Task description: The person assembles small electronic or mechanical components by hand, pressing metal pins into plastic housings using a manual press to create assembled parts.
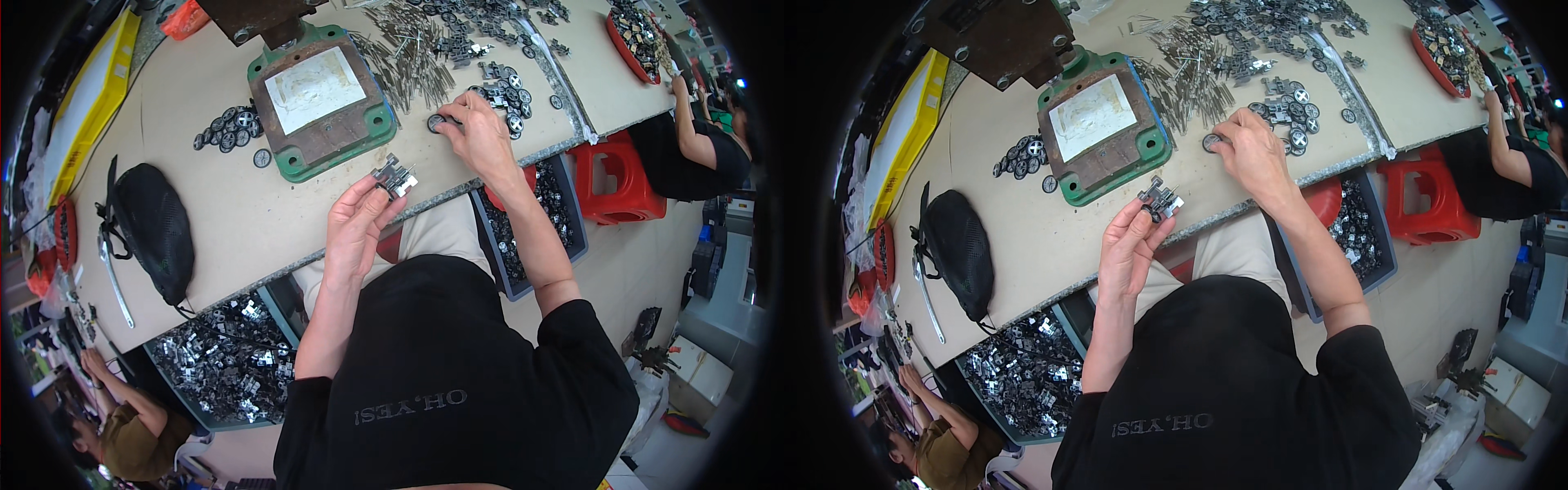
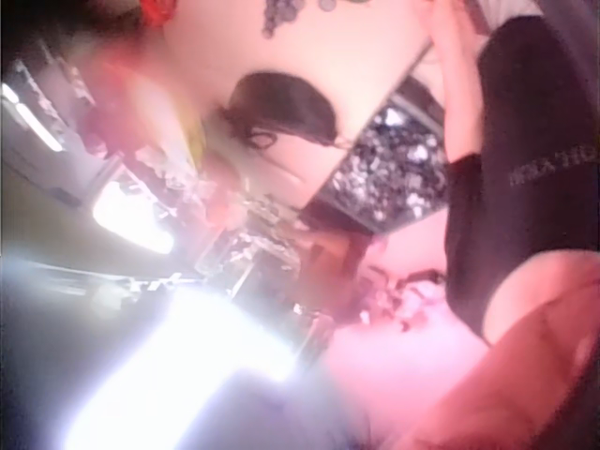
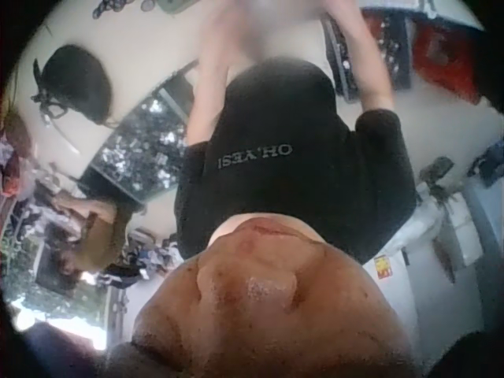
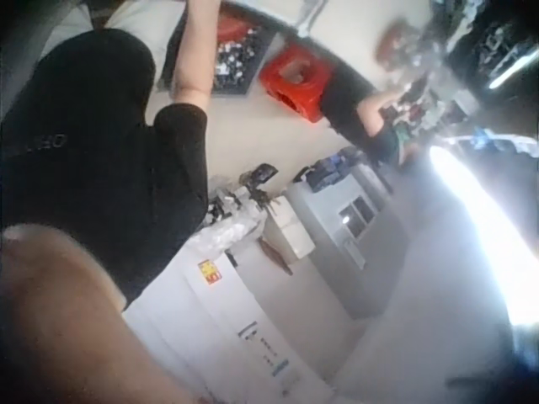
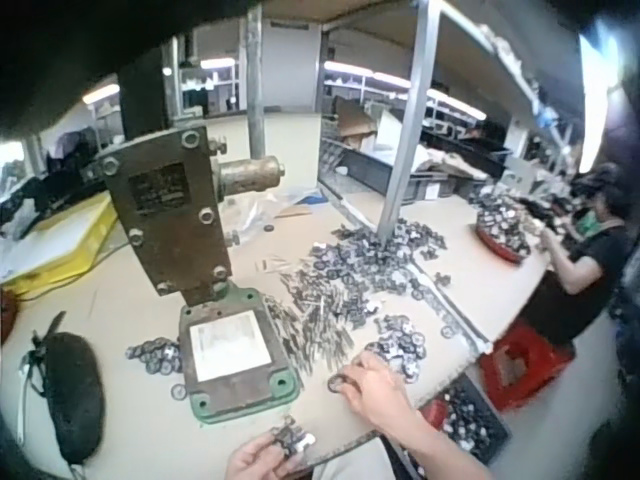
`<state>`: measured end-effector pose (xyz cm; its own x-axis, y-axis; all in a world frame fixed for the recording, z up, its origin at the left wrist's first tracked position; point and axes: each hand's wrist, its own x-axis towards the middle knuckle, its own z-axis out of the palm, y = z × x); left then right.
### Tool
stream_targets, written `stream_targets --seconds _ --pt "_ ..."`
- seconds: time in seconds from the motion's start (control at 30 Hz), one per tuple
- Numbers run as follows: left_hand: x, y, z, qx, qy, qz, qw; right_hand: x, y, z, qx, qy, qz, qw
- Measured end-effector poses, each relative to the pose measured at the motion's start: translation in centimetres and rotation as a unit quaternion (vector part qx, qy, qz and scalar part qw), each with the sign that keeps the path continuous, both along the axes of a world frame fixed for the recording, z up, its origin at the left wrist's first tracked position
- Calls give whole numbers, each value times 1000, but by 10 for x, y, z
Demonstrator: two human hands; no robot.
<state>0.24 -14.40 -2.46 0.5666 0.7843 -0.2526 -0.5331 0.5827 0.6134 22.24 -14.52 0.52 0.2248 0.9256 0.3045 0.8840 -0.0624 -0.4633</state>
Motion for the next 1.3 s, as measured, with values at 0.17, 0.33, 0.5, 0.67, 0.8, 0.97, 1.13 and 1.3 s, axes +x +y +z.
stream_targets --seconds 0.17,0.33,0.5,0.67,0.8,0.97,1.13,1.3 --pt "2 0 3 -1 -1 8 1000 -17 -9 13 -29 221 -12 975" --pt "6 -1 6 -5 3 29 1000 -39 -25 15 -42 505 16 862" --pt "6 -2 5 -16 -1 43 999 -47 -28 14 -36 525 20 850" --pt "7 -3 7 -14 -5 51 999 -47 -29 11 -24 530 15 848" --pt "7 -3 5 -10 0 55 998 -50 -31 11 -30 517 20 855" --pt "6 -3 6 77 71 84 991 -52 -33 14 25 390 42 920" --pt "-11 8 -3 5 -8 -24 1000 -23 -26 30 -26 349 194 917" --pt "-10 8 2 10 -29 -46 998 -16 -20 26 -57 304 300 903"
